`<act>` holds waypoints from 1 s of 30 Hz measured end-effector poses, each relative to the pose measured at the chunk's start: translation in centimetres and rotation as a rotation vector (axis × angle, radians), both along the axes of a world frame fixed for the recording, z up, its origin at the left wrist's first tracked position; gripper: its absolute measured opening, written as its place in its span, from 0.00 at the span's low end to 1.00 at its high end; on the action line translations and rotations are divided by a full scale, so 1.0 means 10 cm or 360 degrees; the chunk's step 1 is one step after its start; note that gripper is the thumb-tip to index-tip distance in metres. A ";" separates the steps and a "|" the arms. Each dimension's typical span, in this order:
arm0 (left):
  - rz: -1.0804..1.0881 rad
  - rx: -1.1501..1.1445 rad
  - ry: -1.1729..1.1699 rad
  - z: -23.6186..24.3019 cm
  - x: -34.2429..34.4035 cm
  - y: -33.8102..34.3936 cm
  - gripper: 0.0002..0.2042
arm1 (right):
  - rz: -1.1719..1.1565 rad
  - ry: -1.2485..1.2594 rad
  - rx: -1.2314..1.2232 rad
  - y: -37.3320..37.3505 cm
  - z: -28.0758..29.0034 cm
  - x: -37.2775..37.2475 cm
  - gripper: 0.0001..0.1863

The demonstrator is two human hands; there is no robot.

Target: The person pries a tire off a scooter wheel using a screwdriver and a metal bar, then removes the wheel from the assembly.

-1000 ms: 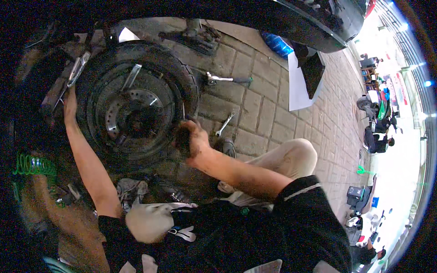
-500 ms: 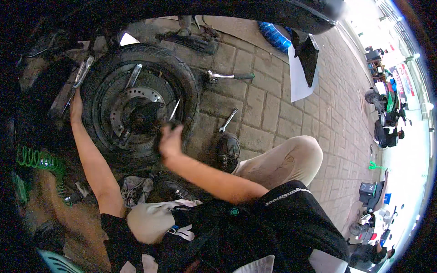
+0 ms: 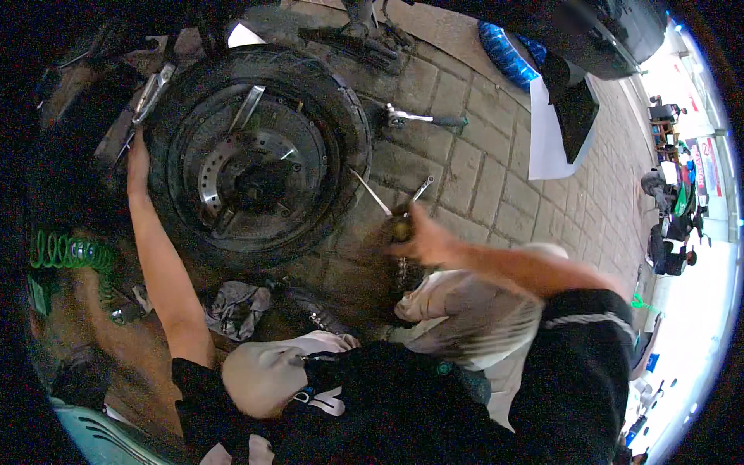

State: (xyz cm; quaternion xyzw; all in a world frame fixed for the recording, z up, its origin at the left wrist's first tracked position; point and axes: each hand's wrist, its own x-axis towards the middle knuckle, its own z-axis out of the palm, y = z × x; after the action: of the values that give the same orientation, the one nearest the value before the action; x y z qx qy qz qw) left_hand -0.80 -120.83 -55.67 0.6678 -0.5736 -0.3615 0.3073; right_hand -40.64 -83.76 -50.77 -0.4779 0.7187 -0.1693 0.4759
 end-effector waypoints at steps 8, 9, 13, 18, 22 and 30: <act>-0.0070 -0.0085 -0.0082 -0.05 0.00 0.06 0.36 | 0.0131 -0.0191 0.0359 -0.26 0.08 -0.57 0.21; -0.0073 -0.0080 -0.0083 -0.07 0.02 0.10 0.36 | 0.0130 -0.0205 0.0359 -0.22 0.01 -0.56 0.21; -0.0080 -0.0066 -0.0117 -0.08 0.18 0.28 0.36 | 0.0016 -0.0526 0.0091 -0.26 -0.14 -0.50 0.20; 0.0064 -0.0126 -0.0252 -0.13 0.13 0.36 0.38 | 0.0457 0.0213 0.0162 -0.51 0.02 -0.57 0.18; 0.0009 -0.0118 -0.0253 -0.09 0.07 0.46 0.39 | 0.0628 0.0171 0.0279 -0.87 0.04 -0.67 0.17; 0.0015 -0.0266 -0.0459 0.11 -0.16 0.50 0.40 | 0.0559 0.0096 -0.0047 -0.70 -0.38 -0.81 0.16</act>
State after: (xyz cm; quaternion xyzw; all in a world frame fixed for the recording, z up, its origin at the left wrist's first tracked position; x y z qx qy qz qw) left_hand -2.38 -115.80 -54.55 0.6874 -0.6367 -0.2116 0.2781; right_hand -48.78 -90.74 -54.53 -0.6078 0.6355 -0.0799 0.4694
